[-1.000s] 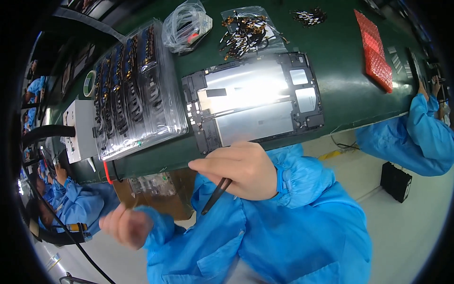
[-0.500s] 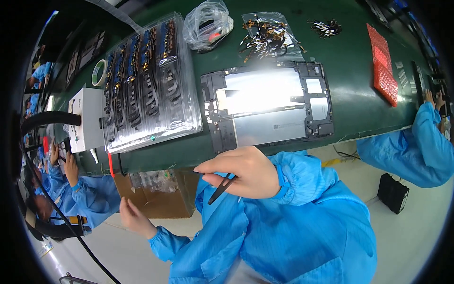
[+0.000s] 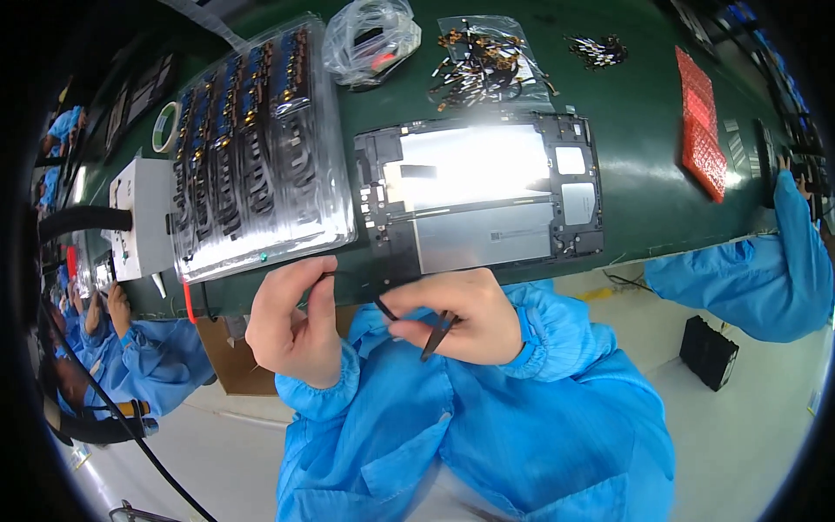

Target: The person installs small electronic components, ribbon cables, and a battery into a tablet chassis using tweezers and a plastic pry tool.

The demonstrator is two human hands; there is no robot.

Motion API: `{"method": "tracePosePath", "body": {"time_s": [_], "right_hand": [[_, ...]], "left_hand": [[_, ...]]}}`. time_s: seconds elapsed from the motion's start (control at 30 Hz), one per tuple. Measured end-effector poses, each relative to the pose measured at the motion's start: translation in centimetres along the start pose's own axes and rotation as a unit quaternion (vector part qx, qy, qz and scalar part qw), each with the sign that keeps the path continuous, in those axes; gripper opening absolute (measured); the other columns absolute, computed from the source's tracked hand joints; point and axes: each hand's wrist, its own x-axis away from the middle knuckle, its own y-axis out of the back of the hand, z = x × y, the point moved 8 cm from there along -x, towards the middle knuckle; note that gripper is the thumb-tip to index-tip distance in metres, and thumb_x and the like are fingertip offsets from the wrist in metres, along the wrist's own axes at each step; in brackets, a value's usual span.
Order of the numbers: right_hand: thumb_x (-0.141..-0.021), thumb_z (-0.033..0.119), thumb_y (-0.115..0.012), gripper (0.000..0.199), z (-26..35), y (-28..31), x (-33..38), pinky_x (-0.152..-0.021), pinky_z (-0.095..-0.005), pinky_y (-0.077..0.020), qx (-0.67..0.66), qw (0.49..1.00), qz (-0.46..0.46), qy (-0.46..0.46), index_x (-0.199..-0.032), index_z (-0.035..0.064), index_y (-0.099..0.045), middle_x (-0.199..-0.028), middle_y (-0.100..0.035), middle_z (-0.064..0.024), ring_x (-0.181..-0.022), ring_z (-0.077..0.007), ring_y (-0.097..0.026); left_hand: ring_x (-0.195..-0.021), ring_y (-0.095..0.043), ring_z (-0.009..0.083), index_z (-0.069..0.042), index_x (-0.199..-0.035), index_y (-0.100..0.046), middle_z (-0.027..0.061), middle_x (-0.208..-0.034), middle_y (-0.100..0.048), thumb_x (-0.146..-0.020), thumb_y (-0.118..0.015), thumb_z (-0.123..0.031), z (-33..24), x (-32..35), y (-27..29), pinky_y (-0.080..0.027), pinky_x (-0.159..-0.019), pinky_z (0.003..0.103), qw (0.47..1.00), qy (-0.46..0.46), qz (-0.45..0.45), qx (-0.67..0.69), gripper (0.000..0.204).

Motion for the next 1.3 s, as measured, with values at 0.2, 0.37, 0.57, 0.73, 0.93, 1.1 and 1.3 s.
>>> {"method": "tracePosePath", "body": {"time_s": [0.2, 0.37, 0.57, 0.73, 0.93, 1.1, 1.3], "right_hand": [[-0.070, 0.000, -0.067, 0.022, 1.3, 2.1, -1.6, -0.053, -0.0271, -0.0440, -0.019, 0.997, -0.059, 0.038, -0.092, 0.0001, -0.063, -0.085, -0.063, -0.0122, -0.066, -0.0198, -0.059], [-0.068, -0.001, -0.068, 0.021, 2.6, 2.4, -1.4, -0.058, -0.0297, -0.0485, 0.003, 0.990, -0.101, 0.097, -0.089, -0.0003, -0.064, -0.082, -0.063, -0.0139, -0.067, -0.0249, -0.062], [-0.066, -0.002, -0.070, 0.024, 4.1, 2.2, -0.6, -0.062, -0.0319, -0.0516, 0.059, 0.977, -0.149, 0.142, -0.089, -0.0020, -0.063, -0.082, -0.063, -0.0161, -0.072, -0.0280, -0.064], [-0.065, -0.002, -0.071, 0.024, 4.4, 1.7, -0.5, -0.063, -0.0326, -0.0522, 0.091, 0.972, -0.146, 0.160, -0.089, -0.0016, -0.063, -0.083, -0.064, -0.0154, -0.073, -0.0283, -0.064], [-0.065, -0.002, -0.071, 0.023, 4.3, 1.0, -1.2, -0.061, -0.0323, -0.0518, 0.102, 0.975, -0.128, 0.151, -0.088, -0.0012, -0.063, -0.081, -0.064, -0.0147, -0.070, -0.0270, -0.064], [-0.067, -0.002, -0.069, 0.020, 3.8, 0.7, -0.8, -0.057, -0.0291, -0.0498, 0.044, 0.980, -0.121, 0.149, -0.086, -0.0009, -0.064, -0.076, -0.065, -0.0128, -0.066, -0.0247, -0.064], [-0.074, 0.000, -0.064, 0.013, 1.5, 1.0, -0.5, -0.056, -0.0268, -0.0485, -0.021, 0.990, -0.117, 0.070, -0.086, -0.0005, -0.063, -0.074, -0.065, -0.0104, -0.063, -0.0211, -0.063]], "left_hand": [[-0.067, -0.059, 0.0223, -0.003, -0.084, -0.066, 0.0070, -0.079, -0.064, -0.058, -0.072, 0.001, -1.5, -0.4, -1.8, -0.048, -0.058, 0.028, 0.994, -0.072, 0.067, 0.055, 0.026], [-0.067, -0.058, 0.0215, -0.004, -0.084, -0.064, 0.0063, -0.082, -0.063, -0.058, -0.075, -0.002, -1.4, 0.7, -2.1, -0.048, -0.059, 0.030, 0.995, -0.058, 0.001, 0.078, 0.028], [-0.067, -0.058, 0.0198, -0.004, -0.084, -0.063, 0.0077, -0.083, -0.063, -0.059, -0.075, -0.002, -2.8, 1.0, -1.4, -0.047, -0.059, 0.031, 0.989, -0.130, -0.071, 0.015, 0.028], [-0.066, -0.059, 0.0193, -0.002, -0.084, -0.063, 0.0088, -0.082, -0.064, -0.060, -0.072, 0.001, -2.9, 1.0, -1.2, -0.046, -0.057, 0.029, 0.989, -0.121, -0.084, -0.012, 0.025], [-0.066, -0.060, 0.0186, -0.002, -0.082, -0.064, 0.0084, -0.080, -0.064, -0.061, -0.068, 0.003, -2.1, 0.8, -0.1, -0.045, -0.056, 0.029, 0.990, -0.113, -0.086, -0.008, 0.022], [-0.071, -0.063, 0.0222, 0.000, -0.082, -0.063, 0.0121, -0.082, -0.065, -0.062, -0.065, 0.008, 1.1, 1.4, 4.0, -0.050, -0.065, 0.030, 0.980, -0.059, -0.152, -0.111, 0.022], [-0.079, -0.064, 0.0260, 0.001, -0.083, -0.063, 0.0142, -0.087, -0.065, -0.068, -0.060, 0.011, 5.1, 1.5, 5.5, -0.051, -0.069, 0.030, 0.958, -0.003, -0.111, -0.265, 0.018]]}}
